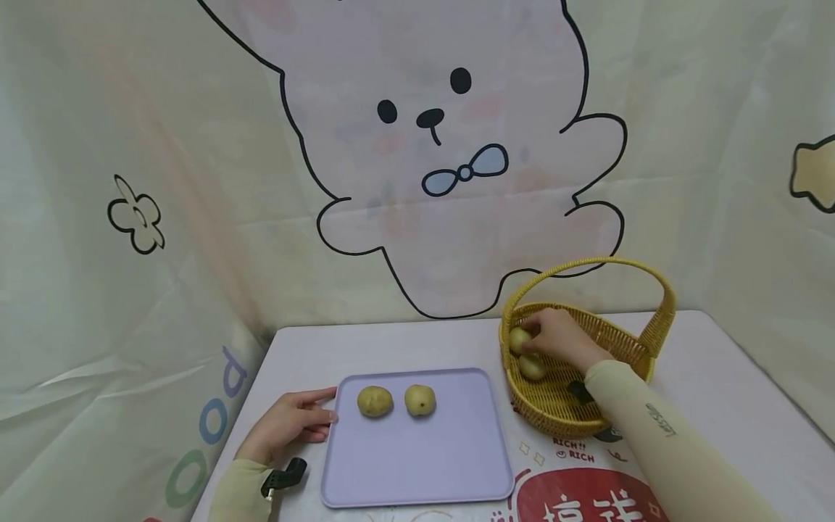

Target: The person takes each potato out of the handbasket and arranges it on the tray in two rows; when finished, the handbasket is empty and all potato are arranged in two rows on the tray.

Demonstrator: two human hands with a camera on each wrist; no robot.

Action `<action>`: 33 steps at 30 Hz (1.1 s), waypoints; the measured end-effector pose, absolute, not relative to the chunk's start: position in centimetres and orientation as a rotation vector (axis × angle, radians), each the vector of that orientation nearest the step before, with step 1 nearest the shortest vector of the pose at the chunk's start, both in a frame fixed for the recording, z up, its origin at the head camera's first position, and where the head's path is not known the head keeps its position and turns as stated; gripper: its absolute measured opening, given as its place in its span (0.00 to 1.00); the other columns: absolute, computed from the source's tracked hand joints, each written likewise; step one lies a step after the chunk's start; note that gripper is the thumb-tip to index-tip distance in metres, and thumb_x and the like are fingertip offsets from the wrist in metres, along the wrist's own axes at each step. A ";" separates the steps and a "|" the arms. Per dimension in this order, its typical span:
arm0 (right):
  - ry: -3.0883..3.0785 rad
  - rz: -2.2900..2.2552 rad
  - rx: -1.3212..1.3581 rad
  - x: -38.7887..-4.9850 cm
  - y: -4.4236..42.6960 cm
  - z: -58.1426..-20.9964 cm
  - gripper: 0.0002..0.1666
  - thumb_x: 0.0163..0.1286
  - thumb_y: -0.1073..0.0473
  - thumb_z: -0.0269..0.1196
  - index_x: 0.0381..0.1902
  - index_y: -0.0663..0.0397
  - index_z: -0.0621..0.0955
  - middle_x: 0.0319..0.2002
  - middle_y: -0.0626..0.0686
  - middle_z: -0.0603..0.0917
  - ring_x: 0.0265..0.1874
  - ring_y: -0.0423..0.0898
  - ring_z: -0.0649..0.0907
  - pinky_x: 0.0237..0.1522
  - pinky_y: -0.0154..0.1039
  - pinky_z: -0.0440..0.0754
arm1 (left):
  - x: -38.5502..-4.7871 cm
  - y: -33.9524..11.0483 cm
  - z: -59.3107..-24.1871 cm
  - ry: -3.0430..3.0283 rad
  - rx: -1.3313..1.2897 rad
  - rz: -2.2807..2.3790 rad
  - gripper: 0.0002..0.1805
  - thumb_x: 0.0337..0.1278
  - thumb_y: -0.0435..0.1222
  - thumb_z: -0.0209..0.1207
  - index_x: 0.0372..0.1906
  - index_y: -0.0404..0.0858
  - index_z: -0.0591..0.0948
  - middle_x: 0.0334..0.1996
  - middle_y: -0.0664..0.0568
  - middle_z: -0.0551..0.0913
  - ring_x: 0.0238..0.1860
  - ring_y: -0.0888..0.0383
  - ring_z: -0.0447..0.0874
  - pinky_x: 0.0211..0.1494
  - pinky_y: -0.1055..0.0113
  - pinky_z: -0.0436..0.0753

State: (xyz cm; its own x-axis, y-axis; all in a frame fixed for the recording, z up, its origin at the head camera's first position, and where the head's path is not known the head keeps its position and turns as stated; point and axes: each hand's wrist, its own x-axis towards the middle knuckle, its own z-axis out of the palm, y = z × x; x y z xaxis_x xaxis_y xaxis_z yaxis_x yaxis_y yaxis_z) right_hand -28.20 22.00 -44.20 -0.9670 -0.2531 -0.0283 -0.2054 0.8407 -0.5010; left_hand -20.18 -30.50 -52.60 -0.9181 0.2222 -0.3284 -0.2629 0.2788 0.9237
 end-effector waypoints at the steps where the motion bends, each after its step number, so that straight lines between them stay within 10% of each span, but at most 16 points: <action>1: 2.923 -0.777 -0.369 -28.3 21.9 -44.3 0.28 0.67 0.56 0.76 0.61 0.66 0.87 0.58 0.65 0.90 0.59 0.63 0.87 0.63 0.63 0.85 | -20.2 -30.5 -52.6 2.160 -0.039 1.678 0.40 0.66 0.36 0.72 0.79 0.31 0.71 0.32 0.53 0.85 0.28 0.63 0.88 0.38 0.69 0.92; 33: 2.985 -0.798 -0.304 -27.5 21.4 -43.3 0.16 0.63 0.56 0.77 0.47 0.56 0.92 0.41 0.53 0.91 0.41 0.50 0.82 0.44 0.44 0.80 | -20.0 -30.4 -52.2 2.196 -0.042 1.645 0.39 0.66 0.36 0.72 0.79 0.32 0.72 0.33 0.52 0.85 0.29 0.62 0.88 0.40 0.68 0.92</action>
State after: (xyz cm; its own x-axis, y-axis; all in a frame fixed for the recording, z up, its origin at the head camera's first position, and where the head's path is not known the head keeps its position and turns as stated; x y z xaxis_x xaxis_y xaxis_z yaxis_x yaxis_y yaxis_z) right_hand -27.47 21.38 -43.28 -0.9802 -0.1975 0.0145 -0.1784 0.8489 -0.4975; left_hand -20.01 -30.35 -52.22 -0.9215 0.2086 -0.3276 -0.2558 0.3088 0.9161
